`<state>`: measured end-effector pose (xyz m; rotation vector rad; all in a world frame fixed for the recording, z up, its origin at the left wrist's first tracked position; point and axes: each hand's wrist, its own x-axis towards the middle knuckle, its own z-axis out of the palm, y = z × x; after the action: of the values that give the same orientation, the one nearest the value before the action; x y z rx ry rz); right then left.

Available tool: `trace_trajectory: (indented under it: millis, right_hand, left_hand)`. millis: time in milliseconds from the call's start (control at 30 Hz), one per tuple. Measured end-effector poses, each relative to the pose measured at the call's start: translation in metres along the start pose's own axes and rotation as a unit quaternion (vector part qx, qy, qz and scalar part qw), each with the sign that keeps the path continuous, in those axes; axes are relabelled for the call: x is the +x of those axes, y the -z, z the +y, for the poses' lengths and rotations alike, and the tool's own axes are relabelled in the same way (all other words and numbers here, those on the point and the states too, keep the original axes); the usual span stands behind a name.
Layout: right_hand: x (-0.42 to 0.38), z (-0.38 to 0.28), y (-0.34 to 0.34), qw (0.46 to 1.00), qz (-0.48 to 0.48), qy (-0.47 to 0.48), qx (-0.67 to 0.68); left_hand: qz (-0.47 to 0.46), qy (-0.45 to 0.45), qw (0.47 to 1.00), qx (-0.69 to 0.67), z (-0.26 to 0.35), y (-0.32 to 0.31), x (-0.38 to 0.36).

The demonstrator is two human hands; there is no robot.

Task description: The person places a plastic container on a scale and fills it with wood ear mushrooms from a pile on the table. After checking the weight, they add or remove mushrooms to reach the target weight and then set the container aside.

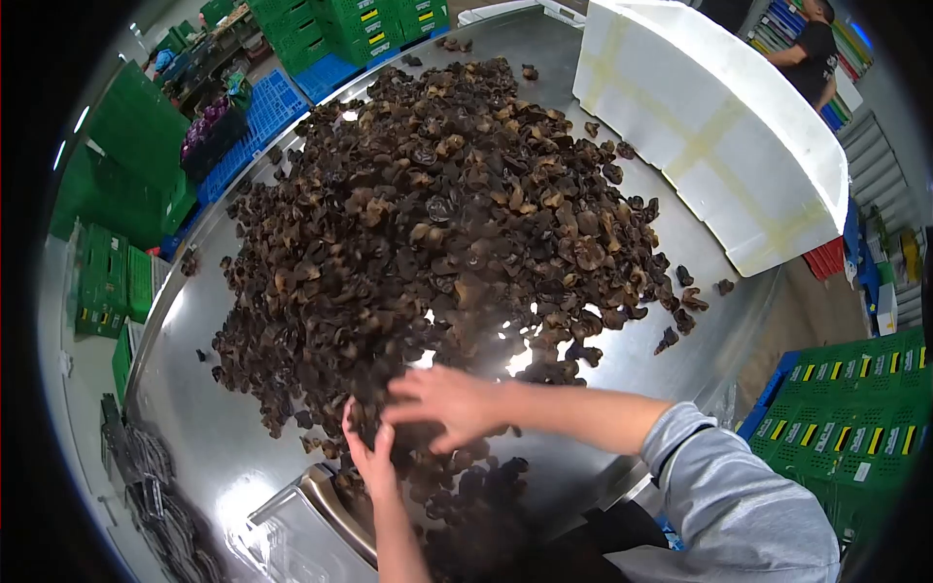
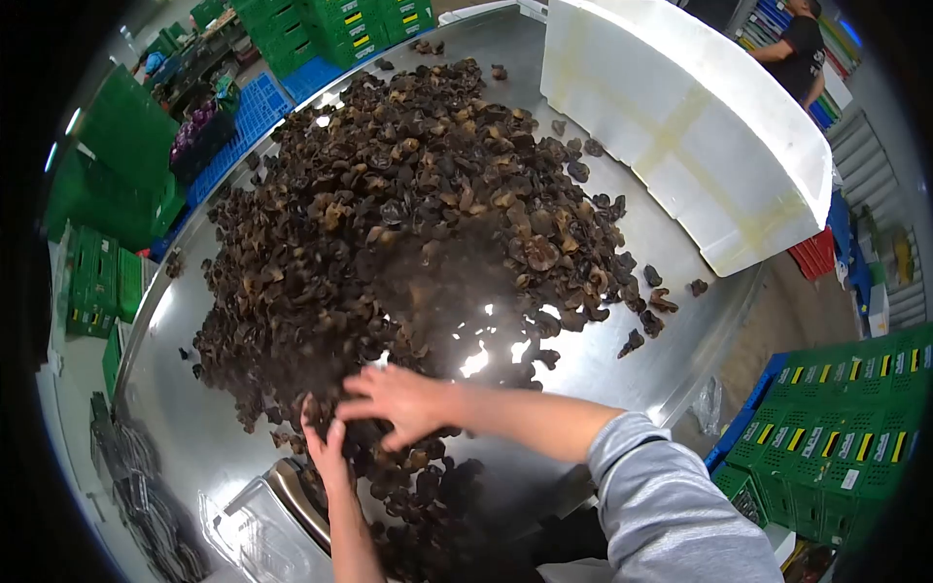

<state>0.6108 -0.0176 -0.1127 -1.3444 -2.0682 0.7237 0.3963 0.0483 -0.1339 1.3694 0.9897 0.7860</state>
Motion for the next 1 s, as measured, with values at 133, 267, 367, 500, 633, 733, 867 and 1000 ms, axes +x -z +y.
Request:
trace_trajectory:
  millis: [133, 267, 367, 500, 633, 733, 867, 1000]
  right_hand:
    - [-0.061, -0.045, -0.056, 0.996, -0.051, 0.066, -0.036]
    - [-0.112, -0.075, -0.053, 0.992, -0.063, 0.097, 0.041]
    - [-0.148, -0.082, -0.047, 0.991, -0.074, 0.039, 0.109]
    - [-0.139, -0.055, 0.018, 0.993, -0.045, -0.021, 0.109]
    - [-0.110, -0.001, 0.122, 0.967, 0.210, -0.097, -0.109]
    - [-0.092, 0.052, 0.197, 0.902, 0.369, -0.144, -0.172]
    - [-0.094, 0.128, 0.226, 0.841, 0.350, -0.338, -0.236]
    - [-0.116, 0.139, 0.150, 0.908, 0.201, -0.321, -0.180]
  left_hand:
    - [-0.055, -0.045, 0.980, 0.188, 0.016, 0.033, -0.070]
    - [-0.112, -0.084, 0.911, 0.389, 0.014, 0.051, -0.136]
    - [-0.064, -0.049, 0.893, 0.443, 0.015, 0.054, -0.170]
    - [-0.015, -0.042, 0.879, 0.476, 0.019, 0.051, -0.189]
    - [-0.045, -0.197, 0.861, 0.466, 0.015, 0.052, -0.174]
    - [-0.053, -0.221, 0.872, 0.434, 0.050, 0.026, -0.156]
    - [-0.063, -0.210, 0.877, 0.427, 0.069, -0.017, -0.110]
    - [-0.141, -0.175, 0.875, 0.428, 0.049, -0.076, -0.053]
